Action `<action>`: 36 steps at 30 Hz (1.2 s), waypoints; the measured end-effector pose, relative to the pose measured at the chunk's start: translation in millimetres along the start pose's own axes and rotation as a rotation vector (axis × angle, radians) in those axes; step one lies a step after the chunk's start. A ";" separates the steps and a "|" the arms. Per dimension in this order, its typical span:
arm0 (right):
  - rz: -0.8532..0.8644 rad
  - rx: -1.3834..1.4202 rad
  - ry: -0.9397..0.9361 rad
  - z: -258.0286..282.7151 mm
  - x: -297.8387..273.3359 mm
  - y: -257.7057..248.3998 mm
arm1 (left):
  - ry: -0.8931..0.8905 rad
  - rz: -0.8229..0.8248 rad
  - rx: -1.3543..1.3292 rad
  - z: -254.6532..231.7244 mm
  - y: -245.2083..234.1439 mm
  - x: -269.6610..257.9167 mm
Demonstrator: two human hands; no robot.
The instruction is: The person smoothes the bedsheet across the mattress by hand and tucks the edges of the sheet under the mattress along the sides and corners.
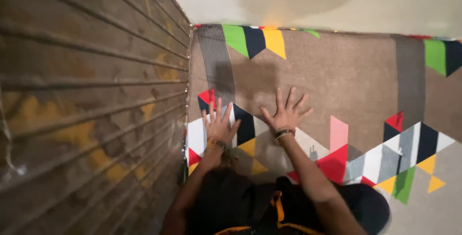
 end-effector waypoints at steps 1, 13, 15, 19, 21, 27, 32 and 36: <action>0.010 0.010 -0.017 12.6 12.2 -9.8 | 0.007 0.010 -0.005 -4.8 -9.8 22.7; -0.039 -0.013 -0.126 76.8 172.0 -64.4 | 0.263 -0.216 -0.051 -32.7 -72.0 213.3; -0.065 -0.074 -0.135 77.0 175.4 -70.3 | 0.294 -0.261 -0.062 -31.4 -70.3 222.2; 0.074 -0.019 -0.064 82.2 194.7 -84.1 | 0.310 -0.262 -0.075 -30.7 -69.4 227.4; 0.118 -0.026 -0.056 81.8 199.2 -87.0 | 0.321 -0.258 -0.082 -28.6 -73.8 230.5; -0.052 -0.044 -0.154 78.9 138.6 -41.3 | 0.342 -0.167 -0.113 -23.0 -78.6 242.3; -0.059 0.133 -0.217 70.6 -62.2 28.8 | 0.326 -0.368 0.129 -7.8 -50.5 192.9; 0.023 -0.001 -0.087 52.3 -105.3 44.7 | 0.125 -0.293 -0.096 4.0 -9.0 30.9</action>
Point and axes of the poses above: each hand's wrist, its own x-axis towards the middle knuckle, its own y-axis out of the palm, z = x × y, the point moved 2 cm from there along x, towards the middle knuckle, and after that the axes turned 6 degrees about -y, right-handed, at the moved point
